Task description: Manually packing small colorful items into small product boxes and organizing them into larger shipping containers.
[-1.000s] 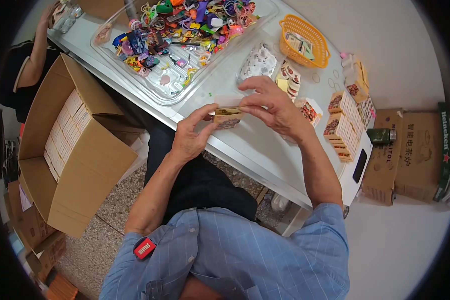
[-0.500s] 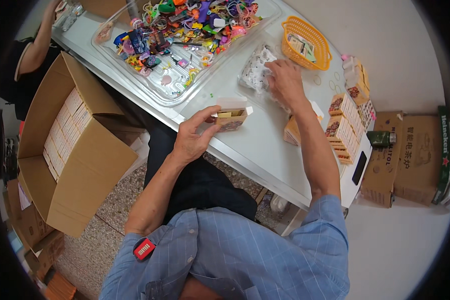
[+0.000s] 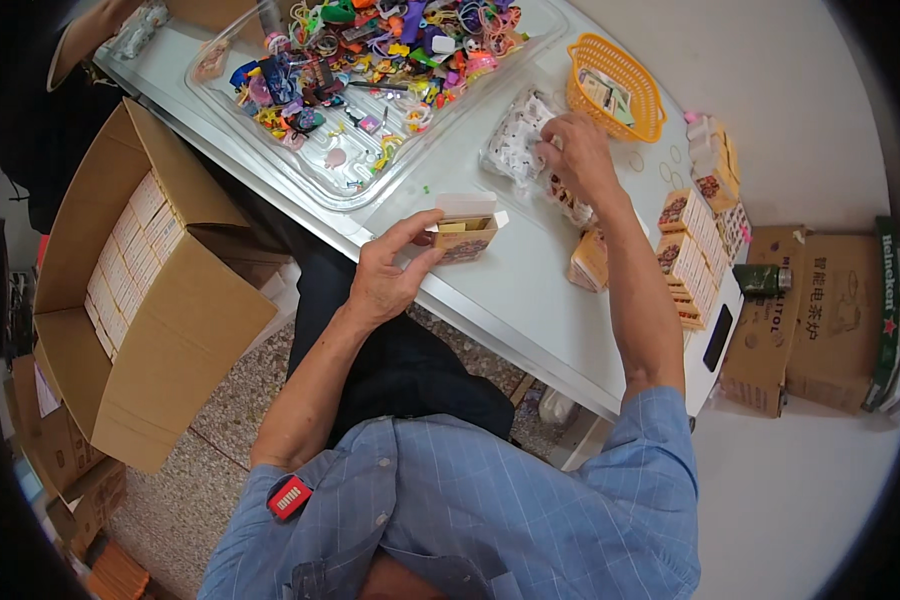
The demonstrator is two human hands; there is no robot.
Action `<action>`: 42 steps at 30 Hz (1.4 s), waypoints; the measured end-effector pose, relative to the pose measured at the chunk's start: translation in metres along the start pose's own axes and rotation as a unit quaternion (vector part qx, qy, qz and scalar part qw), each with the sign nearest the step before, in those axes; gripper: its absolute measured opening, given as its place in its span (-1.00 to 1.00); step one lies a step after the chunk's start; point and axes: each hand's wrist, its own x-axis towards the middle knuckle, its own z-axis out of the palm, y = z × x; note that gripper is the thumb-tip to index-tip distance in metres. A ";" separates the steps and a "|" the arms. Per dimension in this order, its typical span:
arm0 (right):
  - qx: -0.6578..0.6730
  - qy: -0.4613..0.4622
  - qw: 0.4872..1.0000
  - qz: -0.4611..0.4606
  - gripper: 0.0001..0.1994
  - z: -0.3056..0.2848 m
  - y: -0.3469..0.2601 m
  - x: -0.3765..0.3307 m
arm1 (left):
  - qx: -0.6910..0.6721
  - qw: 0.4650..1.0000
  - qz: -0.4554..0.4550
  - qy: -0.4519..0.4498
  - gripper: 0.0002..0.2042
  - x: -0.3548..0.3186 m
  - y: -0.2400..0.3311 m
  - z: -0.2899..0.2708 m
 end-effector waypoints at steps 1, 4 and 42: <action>0.000 0.000 1.000 -0.001 -0.82 -0.003 -0.003 0.000 | -0.003 1.000 -0.002 0.001 -0.52 0.000 -0.001 0.000; 0.140 0.018 0.984 0.107 -0.82 -0.019 -0.017 -0.007 | -0.006 1.000 -0.010 0.001 -0.52 0.000 0.000 -0.001; 0.533 0.096 0.802 0.252 -0.81 -0.024 -0.114 -0.065 | 0.018 0.999 0.033 -0.026 -0.52 0.002 0.001 0.000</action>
